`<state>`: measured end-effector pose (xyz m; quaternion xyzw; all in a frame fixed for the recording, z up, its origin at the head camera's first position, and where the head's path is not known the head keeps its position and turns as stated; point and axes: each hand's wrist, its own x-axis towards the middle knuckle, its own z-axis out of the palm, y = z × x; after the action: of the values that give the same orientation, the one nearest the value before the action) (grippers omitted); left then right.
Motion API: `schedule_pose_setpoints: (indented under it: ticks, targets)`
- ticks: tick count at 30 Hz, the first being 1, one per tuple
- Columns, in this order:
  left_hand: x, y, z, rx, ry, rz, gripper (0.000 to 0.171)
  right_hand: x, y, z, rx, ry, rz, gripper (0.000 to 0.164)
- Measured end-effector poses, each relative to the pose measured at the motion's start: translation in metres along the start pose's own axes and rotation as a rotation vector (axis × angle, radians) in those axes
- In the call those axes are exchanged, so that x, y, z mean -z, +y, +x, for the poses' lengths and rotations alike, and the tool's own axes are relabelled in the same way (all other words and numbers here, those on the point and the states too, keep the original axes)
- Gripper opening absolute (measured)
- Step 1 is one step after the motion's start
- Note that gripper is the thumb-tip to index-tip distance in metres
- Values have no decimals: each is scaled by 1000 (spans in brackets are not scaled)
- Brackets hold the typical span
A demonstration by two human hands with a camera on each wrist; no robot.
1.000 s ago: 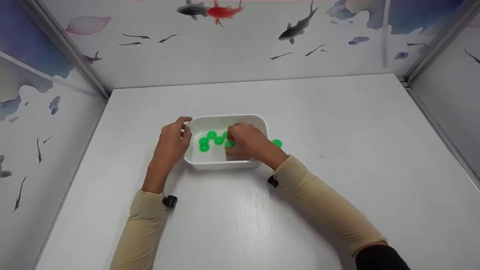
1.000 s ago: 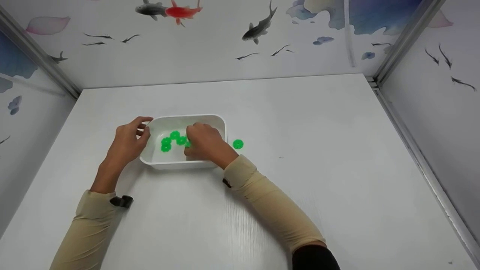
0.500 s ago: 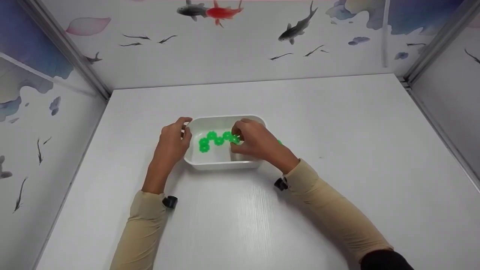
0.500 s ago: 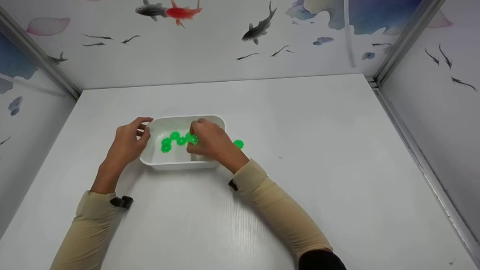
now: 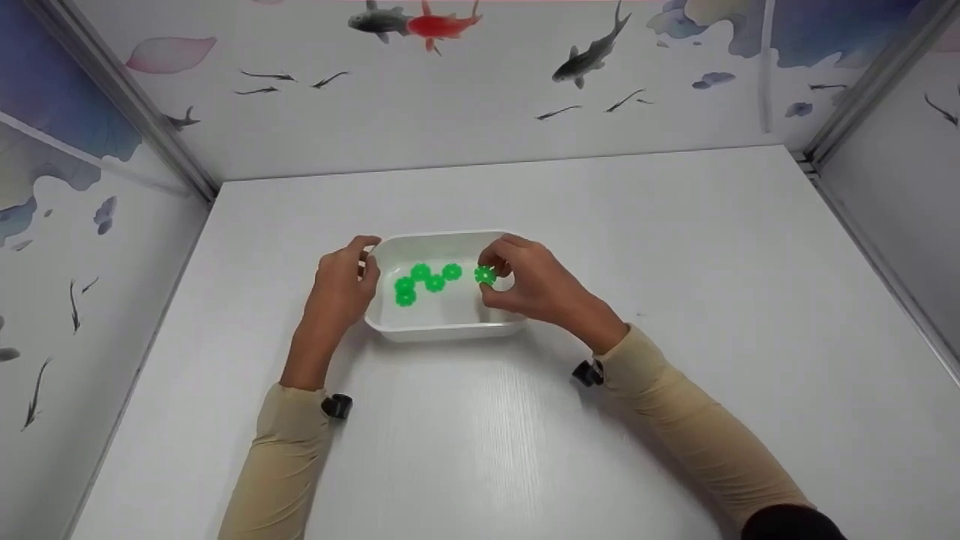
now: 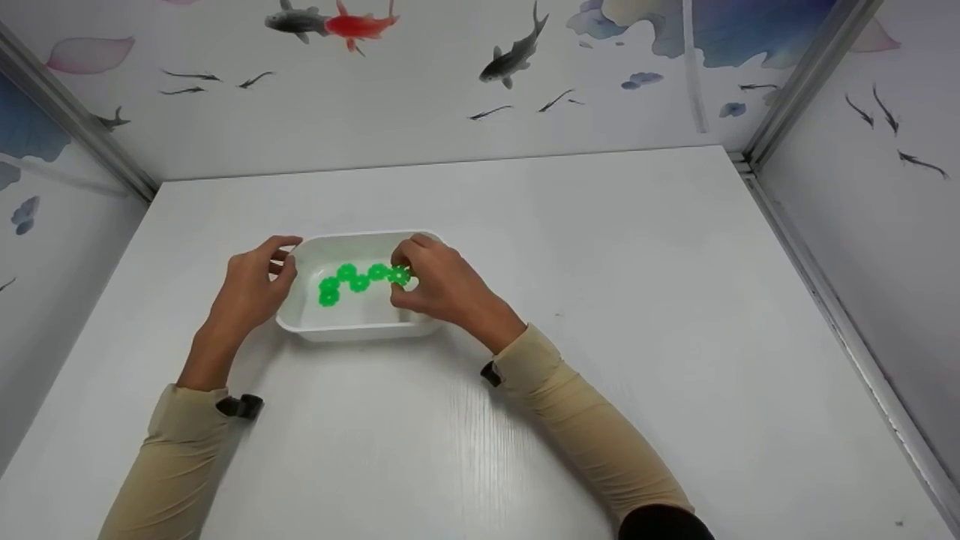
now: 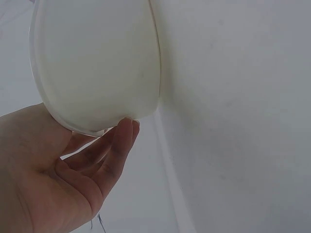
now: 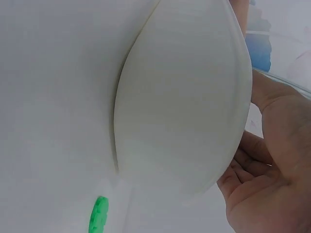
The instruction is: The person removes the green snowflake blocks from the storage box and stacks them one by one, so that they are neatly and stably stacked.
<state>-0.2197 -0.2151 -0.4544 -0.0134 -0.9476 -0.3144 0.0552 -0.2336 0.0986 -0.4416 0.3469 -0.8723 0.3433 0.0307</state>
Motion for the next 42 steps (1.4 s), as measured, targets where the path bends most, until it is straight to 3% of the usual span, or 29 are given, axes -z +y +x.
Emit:
schedule_pose_setpoints:
  ticks: [6,20,31,42]
  targets:
    - [0,1,0,0,-3,-6,42,6,5,-7,29,-4,33,25]
    - [0,0,0,2,-4,-20,42,22,15,-24,89,11,-3,32]
    - [-3,-1,-1,12,-2,-29,42,33,23,-30,61,23,-19,34]
    - [-1,0,0,13,-9,-26,42,44,46,-47,45,32,11,37]
